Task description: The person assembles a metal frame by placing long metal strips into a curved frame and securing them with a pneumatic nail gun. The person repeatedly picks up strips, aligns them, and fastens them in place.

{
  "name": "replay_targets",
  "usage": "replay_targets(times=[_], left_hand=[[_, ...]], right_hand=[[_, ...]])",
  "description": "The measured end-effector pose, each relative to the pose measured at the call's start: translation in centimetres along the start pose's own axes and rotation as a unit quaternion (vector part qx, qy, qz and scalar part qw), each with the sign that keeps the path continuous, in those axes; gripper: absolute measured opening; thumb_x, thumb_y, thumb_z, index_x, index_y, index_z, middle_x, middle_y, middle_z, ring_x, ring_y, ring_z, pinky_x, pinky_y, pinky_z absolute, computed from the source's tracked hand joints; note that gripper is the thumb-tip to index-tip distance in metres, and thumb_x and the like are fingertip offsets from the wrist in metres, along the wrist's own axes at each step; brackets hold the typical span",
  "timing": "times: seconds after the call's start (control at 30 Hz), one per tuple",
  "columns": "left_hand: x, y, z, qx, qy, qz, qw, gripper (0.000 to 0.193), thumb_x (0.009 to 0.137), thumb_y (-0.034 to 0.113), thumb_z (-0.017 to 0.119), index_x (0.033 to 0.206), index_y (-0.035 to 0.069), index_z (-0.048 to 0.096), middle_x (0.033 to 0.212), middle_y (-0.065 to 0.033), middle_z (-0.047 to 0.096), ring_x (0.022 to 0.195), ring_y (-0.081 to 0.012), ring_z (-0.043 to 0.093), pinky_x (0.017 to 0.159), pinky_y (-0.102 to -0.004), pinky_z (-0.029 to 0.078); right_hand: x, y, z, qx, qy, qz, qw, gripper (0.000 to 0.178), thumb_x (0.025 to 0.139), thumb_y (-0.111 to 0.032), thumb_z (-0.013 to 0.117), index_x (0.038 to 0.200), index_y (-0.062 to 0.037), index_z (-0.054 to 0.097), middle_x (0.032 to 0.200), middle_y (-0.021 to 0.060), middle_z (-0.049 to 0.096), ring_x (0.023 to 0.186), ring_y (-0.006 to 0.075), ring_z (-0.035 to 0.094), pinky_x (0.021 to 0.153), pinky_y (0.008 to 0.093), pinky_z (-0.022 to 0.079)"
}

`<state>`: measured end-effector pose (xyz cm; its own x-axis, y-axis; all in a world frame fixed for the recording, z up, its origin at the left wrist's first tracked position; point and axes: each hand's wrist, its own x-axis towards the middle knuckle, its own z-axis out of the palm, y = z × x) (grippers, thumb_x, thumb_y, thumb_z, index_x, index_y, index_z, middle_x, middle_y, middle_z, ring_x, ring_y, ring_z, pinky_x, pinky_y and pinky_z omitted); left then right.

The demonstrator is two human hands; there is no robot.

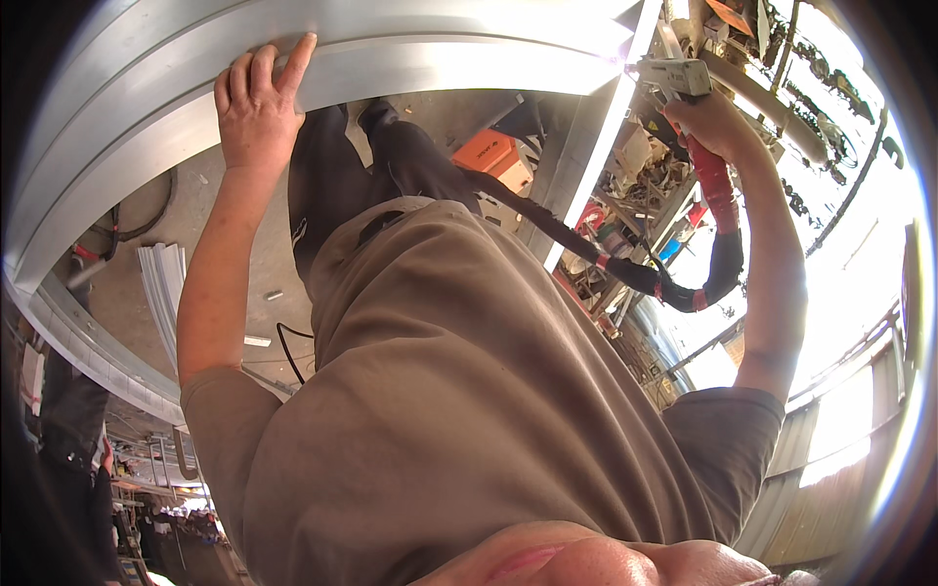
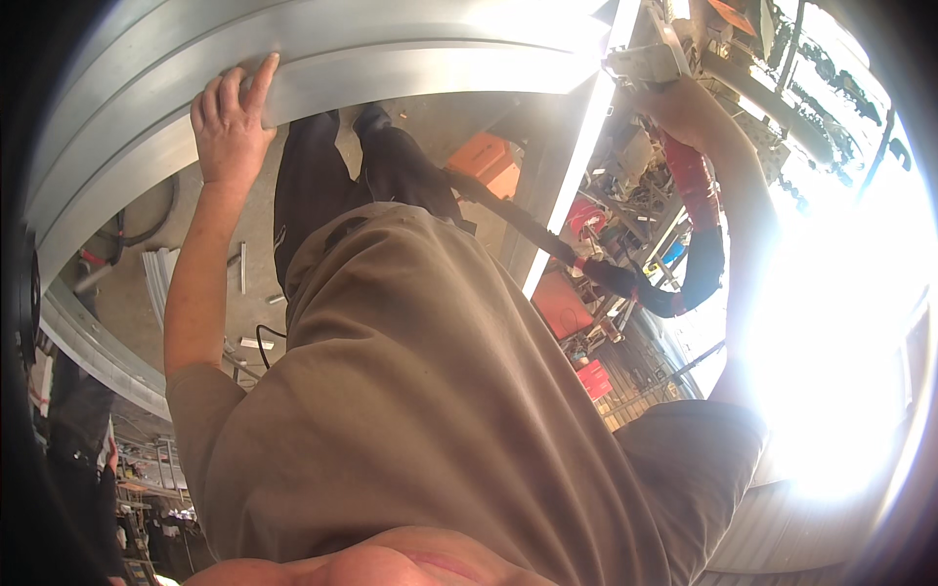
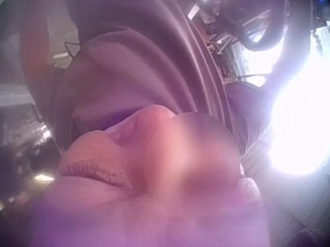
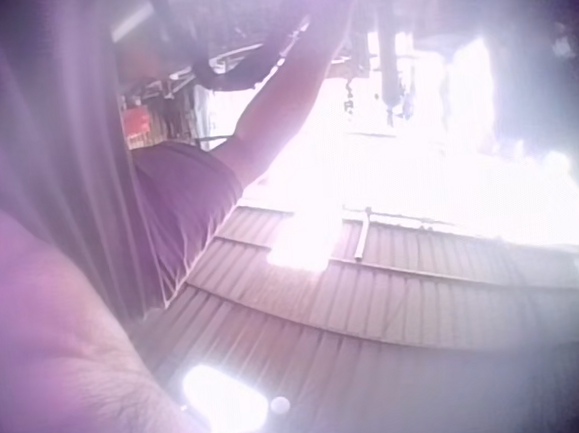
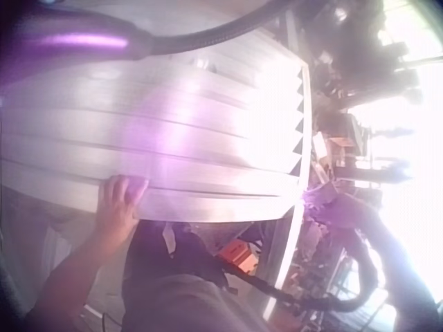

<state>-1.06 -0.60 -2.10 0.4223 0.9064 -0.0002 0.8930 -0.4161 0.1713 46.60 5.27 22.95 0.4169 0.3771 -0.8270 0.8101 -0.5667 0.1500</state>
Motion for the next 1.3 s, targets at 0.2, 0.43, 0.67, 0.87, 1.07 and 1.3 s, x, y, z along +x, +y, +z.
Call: replay_targets(times=[0.2,0.43,0.67,0.87,1.07,1.3], left_hand=[[0.1,0.1,-0.1,0.002,-0.002,-0.001,1.000,0.108,0.066,0.012,0.088,0.159,0.042,0.042,0.132,-0.0013,0.051,0.125,-0.0265,0.053,0.110,-0.0476,0.044],[-0.2,-0.1,0.2,-0.005,-0.009,0.000,1.000,0.113,0.062,0.016,0.092,0.160,0.041,0.041,0.134,-0.0025,0.052,0.127,-0.0272,0.052,0.110,-0.0483,0.044],[-0.3,-0.1,0.0,-0.020,-0.011,0.012,1.000,0.114,0.066,0.023,0.093,0.163,0.037,0.036,0.141,-0.0063,0.051,0.130,-0.0319,0.051,0.113,-0.0547,0.041],[-0.2,1.6,-1.8,0.002,-0.058,-0.038,0.998,0.118,0.063,0.027,0.096,0.164,0.028,0.034,0.149,-0.0141,0.047,0.138,-0.0420,0.045,0.124,-0.0571,0.032],[-0.5,4.5,-4.5,0.054,-0.070,-0.087,0.992,0.107,0.077,0.028,0.088,0.167,0.024,0.029,0.152,-0.0116,0.045,0.147,-0.0316,0.040,0.128,-0.0541,0.024],[-10.0,9.9,-5.4,0.008,-0.007,-0.222,0.975,0.090,0.085,0.036,0.083,0.162,0.020,0.038,0.150,-0.0185,0.046,0.143,-0.0348,0.045,0.125,-0.0546,0.028]], right_hand=[[-0.7,-0.5,-0.1,0.011,0.004,-0.003,1.000,0.033,0.090,-0.026,0.071,0.107,0.0021,0.066,0.082,0.0056,0.066,0.061,0.0147,0.066,0.056,0.0307,0.056],[-2.6,1.8,-1.3,0.035,0.046,0.012,0.998,0.030,0.092,-0.025,0.071,0.109,-0.0003,0.069,0.085,0.0059,0.068,0.067,0.0135,0.066,0.059,0.0317,0.056],[-6.3,19.5,1.0,0.282,0.123,0.031,0.951,0.027,0.096,-0.024,0.073,0.111,-0.0022,0.076,0.093,0.0065,0.072,0.072,0.0130,0.067,0.060,0.0318,0.055],[1.6,33.5,14.9,0.441,0.183,0.081,0.875,0.028,0.088,-0.021,0.077,0.112,-0.0070,0.073,0.086,0.0057,0.069,0.065,0.0182,0.065,0.056,0.0357,0.054],[13.4,42.8,28.8,0.545,0.055,0.128,0.827,0.015,0.083,-0.012,0.072,0.096,-0.0045,0.069,0.080,0.0110,0.066,0.063,0.0260,0.064,0.055,0.0411,0.055],[23.1,43.4,38.6,0.589,-0.098,0.179,0.782,0.017,0.094,-0.014,0.062,0.106,-0.0027,0.063,0.086,0.0147,0.066,0.073,0.0312,0.068,0.066,0.0464,0.060]])
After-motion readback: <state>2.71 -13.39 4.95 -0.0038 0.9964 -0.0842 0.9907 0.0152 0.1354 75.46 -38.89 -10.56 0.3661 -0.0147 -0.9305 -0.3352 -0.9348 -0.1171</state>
